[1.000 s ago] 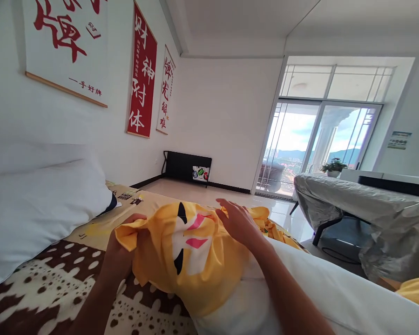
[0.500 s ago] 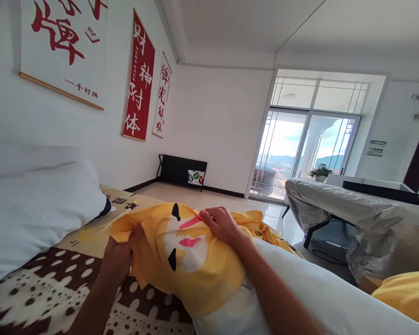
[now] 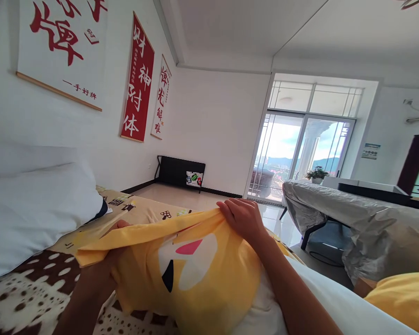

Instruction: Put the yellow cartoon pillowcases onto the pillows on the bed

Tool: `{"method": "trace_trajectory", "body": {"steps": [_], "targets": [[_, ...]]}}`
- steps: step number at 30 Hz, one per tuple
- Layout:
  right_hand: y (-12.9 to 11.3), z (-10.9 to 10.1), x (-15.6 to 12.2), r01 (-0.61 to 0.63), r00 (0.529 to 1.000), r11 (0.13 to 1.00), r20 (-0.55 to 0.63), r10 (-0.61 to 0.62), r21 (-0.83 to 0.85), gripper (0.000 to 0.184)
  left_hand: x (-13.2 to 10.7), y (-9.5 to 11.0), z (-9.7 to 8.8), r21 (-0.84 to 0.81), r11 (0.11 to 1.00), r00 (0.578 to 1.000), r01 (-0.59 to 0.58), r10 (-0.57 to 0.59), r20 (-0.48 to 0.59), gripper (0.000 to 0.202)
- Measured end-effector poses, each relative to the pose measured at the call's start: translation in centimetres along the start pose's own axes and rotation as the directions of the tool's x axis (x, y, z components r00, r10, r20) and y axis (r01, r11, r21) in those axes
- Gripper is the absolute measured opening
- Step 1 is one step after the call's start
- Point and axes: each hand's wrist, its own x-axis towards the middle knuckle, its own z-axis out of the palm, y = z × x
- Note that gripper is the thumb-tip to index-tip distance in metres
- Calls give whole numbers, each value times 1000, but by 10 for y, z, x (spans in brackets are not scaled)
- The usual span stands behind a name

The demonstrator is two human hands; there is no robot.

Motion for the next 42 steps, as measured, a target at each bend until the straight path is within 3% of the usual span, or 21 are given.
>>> {"method": "trace_trajectory", "body": {"steps": [2,3,5,8,9,11,14,15,16,18,20,22,24,26,29,32,37,42], "targets": [[2,-3,0,-92,996,996,2,92,15,46,3,-2,-3,-55,996,991,73,-66,118,30],[3,-5,0,-130,991,991,-10,130,17,48,5,-6,-5,-70,990,985,124,-115,127,31],[6,-8,-1,-177,983,984,-57,177,3,50,10,-14,-9,-103,961,966,258,-257,28,34],[10,-3,-6,-237,970,970,-69,233,-58,51,15,-22,-12,-188,867,875,462,-480,-64,48],[12,1,-8,-252,968,964,-4,253,-88,51,17,-22,-12,-203,850,863,487,-504,-43,49],[14,13,-12,-240,930,957,246,274,-162,49,19,-19,-10,-218,844,867,489,-498,16,46],[8,24,-9,-149,745,963,615,259,-226,36,21,-14,-2,-255,853,889,455,-453,69,43],[2,22,-5,-141,707,962,657,264,-235,30,21,-14,1,-262,861,898,436,-434,71,42],[-8,17,1,-151,702,959,658,274,-238,25,21,-13,3,-263,872,909,412,-413,56,42],[-38,-2,17,-207,771,954,565,295,-217,23,20,-14,5,-241,899,925,366,-379,-6,43],[-79,-24,33,-213,870,971,431,238,-106,26,18,-16,6,-193,921,931,339,-358,-71,44],[-122,-37,45,-198,932,980,313,185,9,30,15,-17,4,-150,938,937,314,-331,-108,44],[-154,-34,52,-244,934,962,296,200,120,35,12,-17,0,-140,952,952,271,-286,-103,43],[-170,-18,51,-354,899,901,355,254,252,30,9,-17,-3,-152,967,975,206,-216,-54,39],[-172,13,42,-523,832,717,457,314,461,15,9,-16,-6,-170,973,988,154,-149,45,31],[-165,32,32,-545,836,598,437,333,587,19,10,-13,-6,-170,969,983,180,-171,65,28],[-162,32,27,-406,912,677,316,260,614,26,12,-6,-6,-84,975,973,206,-195,122,40],[-161,20,26,-275,957,717,251,143,641,14,15,-2,-10,-73,985,981,157,-146,129,31]]}}
